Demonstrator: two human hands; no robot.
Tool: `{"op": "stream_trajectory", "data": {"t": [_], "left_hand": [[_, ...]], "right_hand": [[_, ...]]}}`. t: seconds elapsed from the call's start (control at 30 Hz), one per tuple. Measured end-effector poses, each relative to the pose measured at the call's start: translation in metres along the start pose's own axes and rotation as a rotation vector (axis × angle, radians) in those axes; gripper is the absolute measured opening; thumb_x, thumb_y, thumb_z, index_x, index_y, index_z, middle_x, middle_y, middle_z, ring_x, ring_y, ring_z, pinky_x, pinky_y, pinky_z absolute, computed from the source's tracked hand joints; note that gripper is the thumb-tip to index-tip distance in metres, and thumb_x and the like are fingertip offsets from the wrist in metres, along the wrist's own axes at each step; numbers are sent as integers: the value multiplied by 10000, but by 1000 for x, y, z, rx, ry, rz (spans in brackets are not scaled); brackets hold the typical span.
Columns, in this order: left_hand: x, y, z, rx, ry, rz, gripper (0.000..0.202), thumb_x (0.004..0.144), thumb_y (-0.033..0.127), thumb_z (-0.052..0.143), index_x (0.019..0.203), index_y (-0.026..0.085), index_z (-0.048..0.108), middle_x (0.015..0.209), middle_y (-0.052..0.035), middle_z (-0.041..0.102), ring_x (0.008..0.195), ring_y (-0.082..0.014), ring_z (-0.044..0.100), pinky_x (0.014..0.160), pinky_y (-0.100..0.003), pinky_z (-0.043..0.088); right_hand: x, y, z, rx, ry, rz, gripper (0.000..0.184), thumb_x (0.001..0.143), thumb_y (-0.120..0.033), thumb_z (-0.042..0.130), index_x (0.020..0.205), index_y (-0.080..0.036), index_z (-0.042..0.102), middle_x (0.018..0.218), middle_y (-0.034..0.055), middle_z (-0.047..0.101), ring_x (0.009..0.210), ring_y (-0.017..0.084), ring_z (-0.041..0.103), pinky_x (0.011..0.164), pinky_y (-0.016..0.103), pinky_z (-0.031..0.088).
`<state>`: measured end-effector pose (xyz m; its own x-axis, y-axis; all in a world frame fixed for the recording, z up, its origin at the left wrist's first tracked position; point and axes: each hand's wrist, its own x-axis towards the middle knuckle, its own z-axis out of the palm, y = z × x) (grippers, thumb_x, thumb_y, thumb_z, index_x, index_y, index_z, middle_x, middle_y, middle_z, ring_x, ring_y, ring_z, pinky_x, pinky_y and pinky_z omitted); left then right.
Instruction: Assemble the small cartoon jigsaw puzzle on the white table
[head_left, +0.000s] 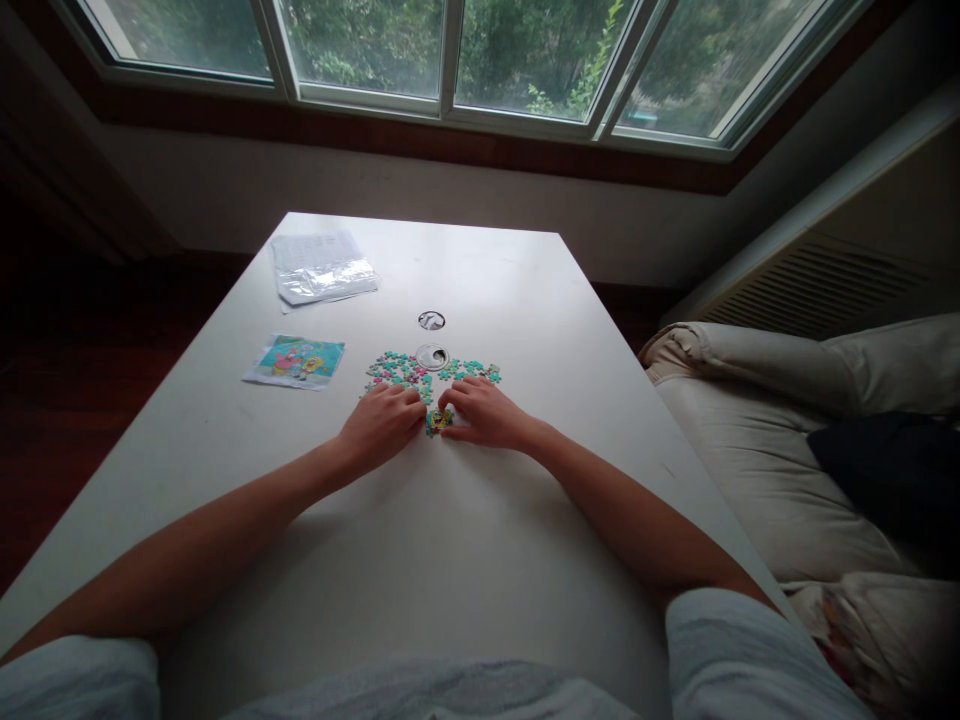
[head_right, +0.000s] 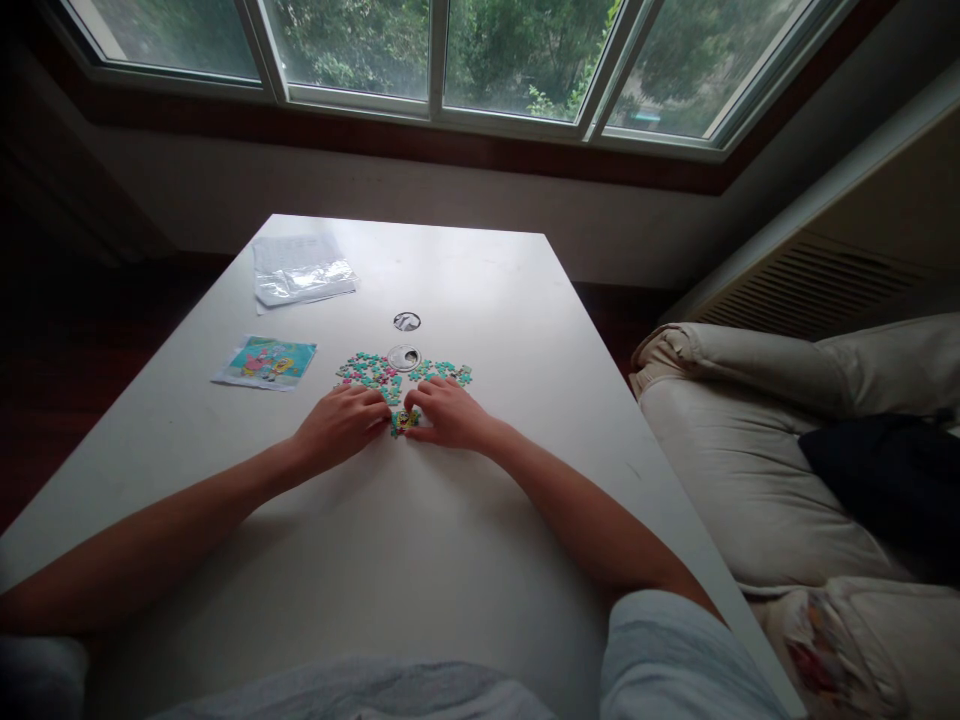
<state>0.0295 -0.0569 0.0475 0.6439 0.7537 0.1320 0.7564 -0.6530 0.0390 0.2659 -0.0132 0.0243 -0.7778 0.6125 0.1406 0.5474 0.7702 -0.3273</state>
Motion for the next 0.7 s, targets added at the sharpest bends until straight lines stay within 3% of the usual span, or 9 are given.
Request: {"op": "stream_trajectory", "data": {"t": [0.13, 0.37, 0.57, 0.7], "left_hand": [[-3, 7, -7, 111, -52, 98, 163, 977, 221, 547, 900, 172, 682, 903, -77, 677, 879, -226, 611, 788, -372, 387], [-7, 16, -16, 157, -77, 82, 182, 978, 303, 569, 931, 160, 673, 927, -91, 684, 885, -236, 620, 770, -372, 385], [-6, 17, -14, 142, -65, 45, 188, 959, 321, 583, 908, 165, 673, 921, -106, 672, 862, -241, 613, 754, -376, 396], [-5, 17, -12, 113, -41, 14, 179, 956, 328, 589, 950, 169, 672, 952, -104, 677, 883, -248, 613, 762, -383, 408]], "right_hand": [[0, -1, 1, -1, 8, -1, 326, 885, -494, 697, 1076, -237, 637, 1018, 61, 659, 998, 242, 550, 899, 350, 332], [2, 5, -4, 16, 23, 8, 260, 915, -459, 674, 1032, -227, 658, 958, 50, 675, 949, 220, 561, 870, 338, 335], [-3, 44, -20, -97, 205, 306, 150, 968, -261, 551, 933, -204, 685, 886, 61, 676, 879, 216, 545, 827, 341, 345], [-8, 65, -21, -140, 223, 422, 131, 930, -296, 602, 952, -217, 704, 876, 63, 666, 889, 234, 535, 821, 350, 359]]}}
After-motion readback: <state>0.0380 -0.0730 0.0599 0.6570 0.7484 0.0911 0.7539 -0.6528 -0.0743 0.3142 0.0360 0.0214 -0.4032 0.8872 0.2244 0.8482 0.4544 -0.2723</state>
